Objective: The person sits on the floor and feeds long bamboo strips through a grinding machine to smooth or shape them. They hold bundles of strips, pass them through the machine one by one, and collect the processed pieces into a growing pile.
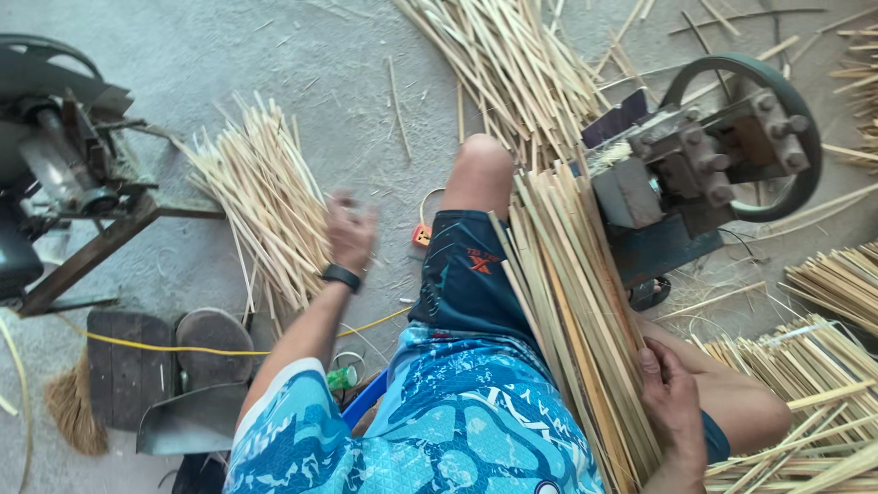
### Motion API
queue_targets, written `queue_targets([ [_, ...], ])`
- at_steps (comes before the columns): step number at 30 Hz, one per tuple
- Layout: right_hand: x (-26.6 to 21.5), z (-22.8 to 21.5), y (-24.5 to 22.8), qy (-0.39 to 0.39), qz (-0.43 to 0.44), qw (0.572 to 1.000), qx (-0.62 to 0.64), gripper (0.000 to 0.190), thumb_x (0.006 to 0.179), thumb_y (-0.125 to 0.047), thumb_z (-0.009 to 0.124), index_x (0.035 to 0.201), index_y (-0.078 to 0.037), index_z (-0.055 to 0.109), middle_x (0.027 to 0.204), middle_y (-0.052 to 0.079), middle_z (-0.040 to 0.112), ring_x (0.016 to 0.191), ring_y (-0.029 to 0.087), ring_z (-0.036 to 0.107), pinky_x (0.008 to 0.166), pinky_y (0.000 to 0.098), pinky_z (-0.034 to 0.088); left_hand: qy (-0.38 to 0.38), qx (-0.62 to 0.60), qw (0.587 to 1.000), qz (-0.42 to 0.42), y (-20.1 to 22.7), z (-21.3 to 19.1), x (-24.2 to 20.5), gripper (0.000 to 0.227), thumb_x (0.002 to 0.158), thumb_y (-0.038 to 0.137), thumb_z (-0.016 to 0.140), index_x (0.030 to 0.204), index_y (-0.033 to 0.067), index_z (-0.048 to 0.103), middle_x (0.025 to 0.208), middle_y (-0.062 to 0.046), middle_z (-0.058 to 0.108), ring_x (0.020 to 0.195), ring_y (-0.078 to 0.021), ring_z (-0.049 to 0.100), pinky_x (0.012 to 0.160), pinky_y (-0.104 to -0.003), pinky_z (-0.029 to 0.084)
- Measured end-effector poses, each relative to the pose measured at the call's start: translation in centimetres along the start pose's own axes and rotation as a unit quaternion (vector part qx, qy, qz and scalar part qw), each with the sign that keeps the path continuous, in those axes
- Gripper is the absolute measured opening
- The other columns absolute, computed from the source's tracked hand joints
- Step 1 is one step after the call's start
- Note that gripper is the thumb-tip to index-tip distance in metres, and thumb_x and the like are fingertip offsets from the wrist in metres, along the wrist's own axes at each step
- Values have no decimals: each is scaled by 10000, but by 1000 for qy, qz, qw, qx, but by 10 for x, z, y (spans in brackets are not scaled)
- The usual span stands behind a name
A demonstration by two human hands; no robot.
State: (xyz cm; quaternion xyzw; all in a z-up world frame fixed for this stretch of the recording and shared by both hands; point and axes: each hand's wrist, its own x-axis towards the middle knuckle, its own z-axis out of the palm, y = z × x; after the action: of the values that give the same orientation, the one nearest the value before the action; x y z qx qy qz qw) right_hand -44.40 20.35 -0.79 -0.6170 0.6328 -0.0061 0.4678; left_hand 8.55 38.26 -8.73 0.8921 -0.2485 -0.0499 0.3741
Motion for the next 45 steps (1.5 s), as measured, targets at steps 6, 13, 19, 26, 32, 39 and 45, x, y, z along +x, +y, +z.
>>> queue_targets([
  [6, 36, -6, -30, -188, -88, 976, -59, 980, 685, -390, 863, 1483, -20, 431, 1353, 158, 623, 1206, 246, 606, 1039, 365, 469, -604, -207, 716, -281, 157, 28, -130, 728, 898, 512, 725, 1314, -57, 542, 1130, -198, 678, 869, -276, 733, 648, -419, 631],
  [13, 29, 6, -61, -201, -74, 977, -2, 997, 563, -333, 943, 1408, -22, 514, 1304, 144, 679, 1184, 237, 639, 1042, 368, 486, -586, -378, 565, -441, 203, 89, -159, 743, 790, 315, 827, 1391, -1, 526, 1342, -234, 623, 1202, -365, 632, 980, -578, 546],
  [19, 16, -24, -27, -248, 23, 969, -4, 823, 672, -416, 849, 1371, -53, 608, 1207, 123, 764, 1064, 237, 740, 992, 344, 552, -598, -384, 530, -462, 203, 98, -188, 637, 833, 246, 766, 1395, 65, 529, 1337, -162, 616, 1235, -364, 600, 991, -626, 499],
  [26, 19, -49, 39, -189, -93, 963, 167, 672, 840, -324, 753, 1392, 23, 585, 1245, 152, 714, 1138, 209, 644, 994, 341, 489, -528, -516, 452, -500, 183, 118, -183, 599, 920, 243, 732, 1431, 44, 491, 1364, -163, 618, 1284, -339, 586, 1081, -562, 496],
  [32, 2, -45, 18, -89, 19, 992, 91, 439, 888, -288, 738, 1294, -124, 708, 1172, 81, 775, 1058, 187, 699, 955, 322, 532, -610, -357, 630, -323, 211, 121, -176, 678, 870, 347, 744, 1395, 3, 487, 1290, -191, 647, 1160, -341, 666, 915, -531, 614],
  [39, -23, -25, 8, 173, -118, 978, 6, 206, 882, -148, 783, 1077, -81, 796, 1056, 114, 759, 975, 214, 715, 836, 312, 588, -608, -281, 654, -350, 221, 123, -169, 723, 828, 440, 746, 1357, -13, 549, 1228, -176, 687, 1095, -319, 704, 837, -482, 639],
  [45, -29, -51, 22, 282, -268, 921, 17, 103, 1001, -121, 757, 1097, -97, 782, 1039, 83, 768, 1017, 195, 731, 908, 292, 625, -664, -204, 665, -274, 203, 84, -126, 755, 857, 473, 761, 1378, -28, 543, 1242, -198, 680, 1067, -273, 702, 787, -335, 662],
])
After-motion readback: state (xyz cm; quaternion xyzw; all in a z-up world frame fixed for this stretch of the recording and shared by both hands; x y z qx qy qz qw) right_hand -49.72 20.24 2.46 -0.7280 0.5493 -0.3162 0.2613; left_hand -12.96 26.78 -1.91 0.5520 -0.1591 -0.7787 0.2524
